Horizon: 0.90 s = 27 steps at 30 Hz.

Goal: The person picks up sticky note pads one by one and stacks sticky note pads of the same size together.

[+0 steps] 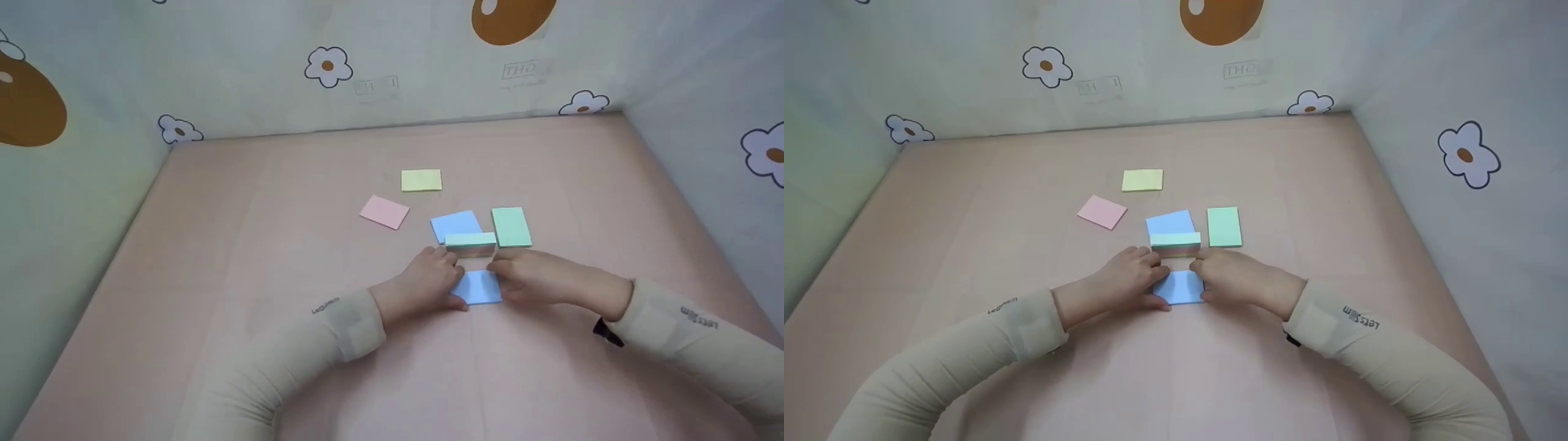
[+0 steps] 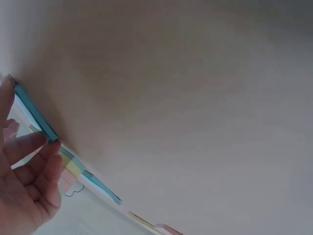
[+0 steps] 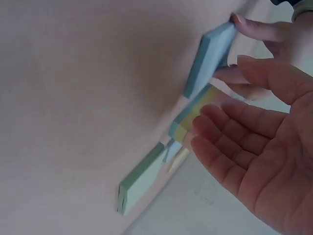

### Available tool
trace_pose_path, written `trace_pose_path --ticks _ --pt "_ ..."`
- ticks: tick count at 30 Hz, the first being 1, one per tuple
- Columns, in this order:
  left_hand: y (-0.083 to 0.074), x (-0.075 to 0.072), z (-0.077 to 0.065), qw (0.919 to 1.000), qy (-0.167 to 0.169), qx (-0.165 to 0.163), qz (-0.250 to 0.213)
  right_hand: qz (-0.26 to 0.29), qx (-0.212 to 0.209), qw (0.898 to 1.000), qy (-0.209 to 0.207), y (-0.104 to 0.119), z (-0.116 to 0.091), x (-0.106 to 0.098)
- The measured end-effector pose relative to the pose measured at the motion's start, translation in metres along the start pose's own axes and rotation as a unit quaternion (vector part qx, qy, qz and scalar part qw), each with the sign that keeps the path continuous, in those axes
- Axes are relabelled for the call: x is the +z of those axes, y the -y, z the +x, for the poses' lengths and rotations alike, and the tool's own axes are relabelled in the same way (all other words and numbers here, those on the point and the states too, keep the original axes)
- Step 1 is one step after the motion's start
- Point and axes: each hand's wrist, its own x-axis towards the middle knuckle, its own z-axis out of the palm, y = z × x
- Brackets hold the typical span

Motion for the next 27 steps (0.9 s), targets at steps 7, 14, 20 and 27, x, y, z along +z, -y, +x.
trace_pose_path --ticks 7,14,20,27 --pt "-0.007 -0.001 0.004 0.9997 -0.018 0.003 0.015 -0.024 0.038 0.998 0.035 0.007 0.007 0.014" --pt "-0.004 0.000 -0.002 0.9995 -0.032 -0.001 0.006 -0.022 0.058 0.996 0.062 0.009 0.009 0.012" --pt "0.007 0.001 -0.011 0.9986 -0.044 -0.018 -0.025 -0.022 0.103 0.988 0.116 0.013 0.000 0.007" --pt "0.019 0.001 -0.018 0.9978 -0.058 -0.022 -0.025 0.030 0.219 0.954 0.203 0.017 -0.004 -0.003"
